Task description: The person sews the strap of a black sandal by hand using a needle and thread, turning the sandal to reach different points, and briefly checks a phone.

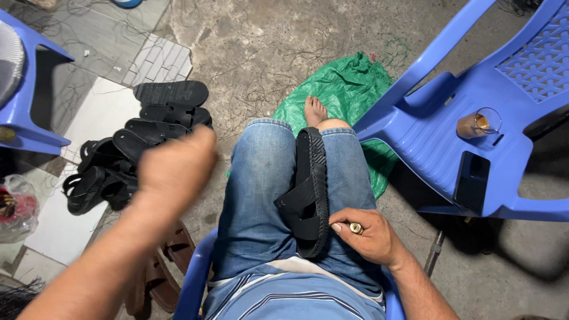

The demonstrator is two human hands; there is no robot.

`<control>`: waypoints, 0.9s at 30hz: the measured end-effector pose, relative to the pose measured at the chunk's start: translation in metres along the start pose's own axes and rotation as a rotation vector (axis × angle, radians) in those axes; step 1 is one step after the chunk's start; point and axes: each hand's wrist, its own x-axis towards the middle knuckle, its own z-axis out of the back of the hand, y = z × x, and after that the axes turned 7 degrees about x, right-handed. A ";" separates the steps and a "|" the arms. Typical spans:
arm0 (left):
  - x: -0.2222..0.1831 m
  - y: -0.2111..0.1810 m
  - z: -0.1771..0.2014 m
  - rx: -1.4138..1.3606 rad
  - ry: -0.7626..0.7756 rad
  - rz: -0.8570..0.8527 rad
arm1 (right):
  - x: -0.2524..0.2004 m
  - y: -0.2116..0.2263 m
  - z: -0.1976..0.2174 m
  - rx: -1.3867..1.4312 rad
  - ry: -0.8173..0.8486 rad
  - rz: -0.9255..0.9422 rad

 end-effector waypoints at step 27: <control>-0.013 0.004 0.039 -0.949 -0.162 -0.161 | 0.005 -0.001 -0.004 -0.016 -0.005 -0.056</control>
